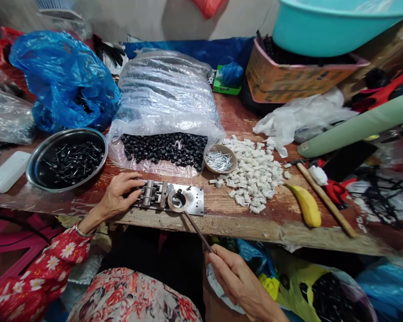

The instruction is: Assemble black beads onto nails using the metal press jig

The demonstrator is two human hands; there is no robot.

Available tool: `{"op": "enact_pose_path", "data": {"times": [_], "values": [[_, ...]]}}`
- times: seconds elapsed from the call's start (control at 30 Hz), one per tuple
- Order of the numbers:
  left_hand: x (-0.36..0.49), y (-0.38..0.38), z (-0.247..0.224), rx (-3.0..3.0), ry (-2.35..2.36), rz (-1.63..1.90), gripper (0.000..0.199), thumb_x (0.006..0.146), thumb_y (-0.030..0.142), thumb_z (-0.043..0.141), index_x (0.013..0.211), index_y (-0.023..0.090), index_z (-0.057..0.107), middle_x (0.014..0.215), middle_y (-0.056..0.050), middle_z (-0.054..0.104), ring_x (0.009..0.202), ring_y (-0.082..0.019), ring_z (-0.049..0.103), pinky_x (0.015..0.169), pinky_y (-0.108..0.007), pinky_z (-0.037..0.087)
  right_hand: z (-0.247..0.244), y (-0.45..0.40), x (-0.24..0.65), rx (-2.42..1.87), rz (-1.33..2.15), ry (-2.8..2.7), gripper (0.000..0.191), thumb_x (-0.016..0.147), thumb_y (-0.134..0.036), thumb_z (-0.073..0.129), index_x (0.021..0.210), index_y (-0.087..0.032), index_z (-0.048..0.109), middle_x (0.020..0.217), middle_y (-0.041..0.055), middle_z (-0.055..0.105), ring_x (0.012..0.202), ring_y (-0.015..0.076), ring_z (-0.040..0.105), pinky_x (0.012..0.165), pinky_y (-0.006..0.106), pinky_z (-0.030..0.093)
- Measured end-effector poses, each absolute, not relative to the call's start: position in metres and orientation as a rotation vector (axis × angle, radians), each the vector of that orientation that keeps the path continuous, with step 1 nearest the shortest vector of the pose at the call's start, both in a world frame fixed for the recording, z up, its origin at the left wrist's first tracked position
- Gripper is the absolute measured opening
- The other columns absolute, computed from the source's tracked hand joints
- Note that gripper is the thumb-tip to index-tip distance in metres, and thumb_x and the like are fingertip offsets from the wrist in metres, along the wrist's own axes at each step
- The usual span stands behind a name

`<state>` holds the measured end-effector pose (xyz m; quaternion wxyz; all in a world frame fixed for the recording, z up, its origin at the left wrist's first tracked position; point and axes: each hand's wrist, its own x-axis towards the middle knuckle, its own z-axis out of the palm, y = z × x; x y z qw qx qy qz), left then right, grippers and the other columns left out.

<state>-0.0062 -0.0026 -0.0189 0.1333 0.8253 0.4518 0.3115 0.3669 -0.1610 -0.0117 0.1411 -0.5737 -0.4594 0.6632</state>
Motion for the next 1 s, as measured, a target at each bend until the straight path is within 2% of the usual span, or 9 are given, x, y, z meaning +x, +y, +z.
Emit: {"op": "enact_pose_path", "data": {"times": [0.2,0.33,0.47,0.6,0.83,1.0], "values": [[-0.004,-0.001,-0.017,2.397,1.328,0.848,0.024,0.100,0.028,0.059,0.117,0.025,0.076,0.132,-0.007,0.072,0.119,-0.025,0.065,0.104,-0.045,0.046,-0.008,-0.159,0.369,-1.644,1.913,-1.361,0.054,0.103,-0.074,0.041,0.090,-0.023,0.050,0.052,-0.0113,0.033,0.040,0.0059,0.025,0.039,0.020,0.020],[-0.010,-0.001,-0.019,2.412,1.305,0.851,0.026,0.103,0.032,0.058,0.122,0.025,0.073,0.138,-0.008,0.070,0.124,-0.025,0.063,0.105,-0.045,0.045,-0.009,-0.166,0.360,-1.681,1.875,-1.282,0.054,0.101,-0.075,0.043,0.087,-0.023,0.050,0.055,-0.0106,0.032,0.043,0.0066,0.026,0.040,0.021,0.020],[-0.017,-0.004,-0.022,2.537,1.220,0.693,0.046,0.104,0.047,0.056,0.145,0.025,0.061,0.155,-0.012,0.057,0.137,-0.030,0.055,0.114,-0.050,0.039,-0.011,-0.174,0.350,-1.680,1.765,-1.267,0.053,0.100,-0.073,0.048,0.083,-0.023,0.052,0.057,-0.0085,0.035,0.047,0.0080,0.028,0.042,0.022,0.023],[-0.013,-0.008,-0.031,2.666,1.284,0.630,0.064,0.107,0.058,0.044,0.159,0.021,0.046,0.162,-0.019,0.048,0.140,-0.035,0.051,0.115,-0.054,0.035,-0.007,-0.178,0.342,-1.706,1.696,-1.298,0.051,0.100,-0.070,0.049,0.082,-0.023,0.055,0.060,-0.0064,0.039,0.052,0.0100,0.032,0.045,0.022,0.027],[-0.004,-0.008,-0.043,2.760,1.343,0.693,0.088,0.100,0.077,0.029,0.158,0.013,0.045,0.156,-0.025,0.052,0.138,-0.037,0.053,0.116,-0.054,0.034,-0.005,-0.182,0.329,-1.743,1.627,-1.288,0.052,0.100,-0.070,0.048,0.079,-0.023,0.053,0.062,-0.0061,0.038,0.054,0.0109,0.031,0.047,0.023,0.027],[-0.003,-0.007,-0.044,2.776,1.355,0.737,0.093,0.098,0.080,0.023,0.156,0.012,0.047,0.153,-0.026,0.055,0.137,-0.036,0.056,0.115,-0.053,0.035,-0.009,-0.190,0.304,-1.736,1.630,-1.196,0.054,0.100,-0.074,0.045,0.085,-0.023,0.055,0.061,-0.0084,0.029,0.053,0.0104,0.028,0.045,0.023,0.023]]}}
